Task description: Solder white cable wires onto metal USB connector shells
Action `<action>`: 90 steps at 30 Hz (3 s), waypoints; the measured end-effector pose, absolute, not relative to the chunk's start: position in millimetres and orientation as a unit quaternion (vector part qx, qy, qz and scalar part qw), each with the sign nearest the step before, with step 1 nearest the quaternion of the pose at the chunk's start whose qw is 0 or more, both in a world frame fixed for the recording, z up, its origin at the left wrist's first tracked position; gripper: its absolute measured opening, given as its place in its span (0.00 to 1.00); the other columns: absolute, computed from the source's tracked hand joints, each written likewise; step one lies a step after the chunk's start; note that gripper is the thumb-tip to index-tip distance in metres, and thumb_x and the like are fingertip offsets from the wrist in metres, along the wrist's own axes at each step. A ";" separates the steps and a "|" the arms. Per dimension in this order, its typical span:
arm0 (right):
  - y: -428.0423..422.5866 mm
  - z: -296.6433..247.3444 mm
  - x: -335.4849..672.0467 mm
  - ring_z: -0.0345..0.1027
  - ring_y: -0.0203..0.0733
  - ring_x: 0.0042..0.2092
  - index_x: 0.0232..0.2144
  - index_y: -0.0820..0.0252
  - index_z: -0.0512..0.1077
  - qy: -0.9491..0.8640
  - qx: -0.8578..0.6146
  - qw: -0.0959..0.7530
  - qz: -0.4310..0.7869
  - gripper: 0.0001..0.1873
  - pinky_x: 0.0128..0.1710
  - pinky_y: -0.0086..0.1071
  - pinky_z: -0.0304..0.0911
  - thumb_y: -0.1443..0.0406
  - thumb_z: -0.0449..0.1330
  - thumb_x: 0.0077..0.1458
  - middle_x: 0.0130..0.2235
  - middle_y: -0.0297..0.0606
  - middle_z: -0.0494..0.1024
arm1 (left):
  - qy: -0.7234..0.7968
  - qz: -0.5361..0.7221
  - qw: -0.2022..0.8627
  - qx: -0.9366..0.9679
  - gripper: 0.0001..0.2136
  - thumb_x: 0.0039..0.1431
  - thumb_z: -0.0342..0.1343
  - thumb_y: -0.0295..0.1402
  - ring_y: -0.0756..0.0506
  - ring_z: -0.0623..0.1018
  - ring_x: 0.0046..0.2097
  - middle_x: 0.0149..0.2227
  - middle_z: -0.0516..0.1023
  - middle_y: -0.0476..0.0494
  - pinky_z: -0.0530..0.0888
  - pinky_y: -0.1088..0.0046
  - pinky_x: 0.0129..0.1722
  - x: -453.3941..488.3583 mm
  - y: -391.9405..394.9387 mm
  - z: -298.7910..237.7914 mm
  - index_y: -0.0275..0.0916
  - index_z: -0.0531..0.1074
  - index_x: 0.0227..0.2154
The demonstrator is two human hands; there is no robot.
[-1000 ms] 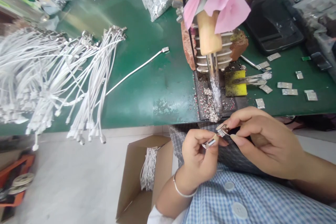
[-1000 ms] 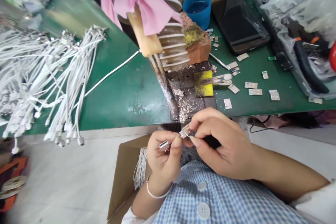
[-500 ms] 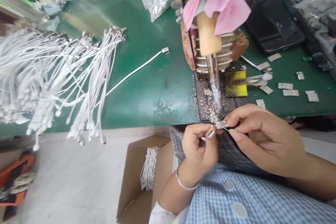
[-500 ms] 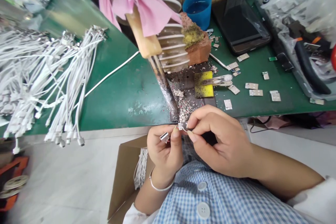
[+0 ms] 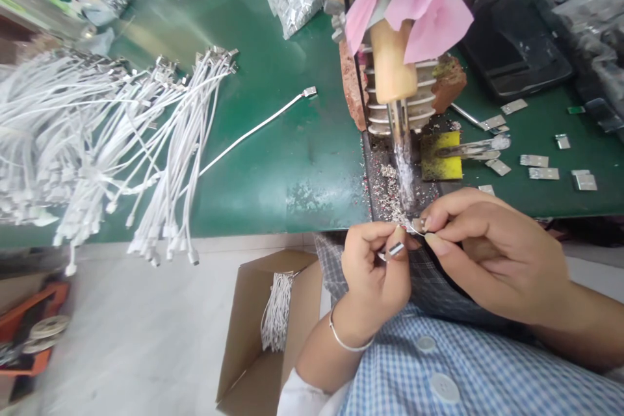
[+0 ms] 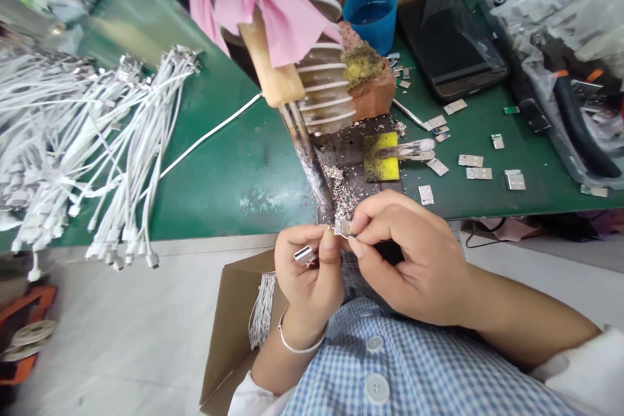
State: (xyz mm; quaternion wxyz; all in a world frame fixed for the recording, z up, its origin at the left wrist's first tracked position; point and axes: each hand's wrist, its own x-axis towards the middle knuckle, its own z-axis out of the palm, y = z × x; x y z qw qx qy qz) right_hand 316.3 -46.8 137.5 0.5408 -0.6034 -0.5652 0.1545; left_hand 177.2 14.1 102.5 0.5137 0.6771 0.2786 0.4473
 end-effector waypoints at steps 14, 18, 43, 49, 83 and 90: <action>-45.9 141.3 319.7 0.71 0.36 0.37 0.31 0.57 0.66 -0.582 -0.613 0.521 0.119 0.08 0.37 0.31 0.72 0.74 0.59 0.56 0.35 0.36 0.73 | 0.289 0.442 0.465 0.711 0.08 0.62 0.56 0.22 0.54 0.79 0.28 0.29 0.79 0.51 0.73 0.80 0.30 177.8 19.5 108.5 0.39 0.68 0.41; -45.8 142.4 319.4 0.72 0.36 0.37 0.32 0.56 0.66 -0.583 -0.616 0.515 0.121 0.08 0.37 0.32 0.72 0.74 0.58 0.56 0.35 0.36 0.72 | 0.290 0.444 0.453 0.717 0.08 0.62 0.57 0.22 0.53 0.78 0.28 0.29 0.79 0.51 0.73 0.80 0.30 177.5 19.7 110.3 0.40 0.69 0.41; -43.5 144.7 319.1 0.71 0.32 0.39 0.30 0.60 0.67 -0.607 -0.607 0.503 0.105 0.07 0.40 0.26 0.70 0.75 0.59 0.56 0.37 0.37 0.72 | 0.273 0.452 0.441 0.725 0.12 0.57 0.58 0.18 0.55 0.78 0.29 0.30 0.79 0.51 0.74 0.83 0.32 173.1 20.9 109.7 0.38 0.69 0.41; -45.7 141.9 318.5 0.70 0.32 0.40 0.31 0.60 0.68 -0.610 -0.604 0.498 0.122 0.07 0.41 0.26 0.70 0.75 0.58 0.57 0.38 0.37 0.72 | 0.276 0.433 0.386 0.766 0.11 0.57 0.57 0.18 0.53 0.81 0.30 0.30 0.80 0.50 0.76 0.81 0.33 167.4 22.8 111.8 0.37 0.70 0.41; -52.2 139.9 323.4 0.72 0.36 0.35 0.33 0.55 0.67 -0.579 -0.605 0.514 0.184 0.09 0.34 0.31 0.72 0.75 0.57 0.56 0.35 0.36 0.73 | 0.265 0.350 0.515 0.736 0.04 0.60 0.57 0.22 0.53 0.79 0.25 0.26 0.81 0.49 0.75 0.82 0.27 160.1 25.1 124.7 0.37 0.72 0.35; -65.3 131.9 322.2 0.69 0.32 0.25 0.38 0.55 0.66 -0.516 -0.596 0.553 0.270 0.06 0.21 0.24 0.66 0.71 0.57 0.60 0.29 0.31 0.72 | 0.259 0.327 0.584 0.696 0.01 0.63 0.57 0.27 0.51 0.80 0.24 0.25 0.81 0.47 0.76 0.80 0.25 154.4 15.9 126.4 0.37 0.71 0.36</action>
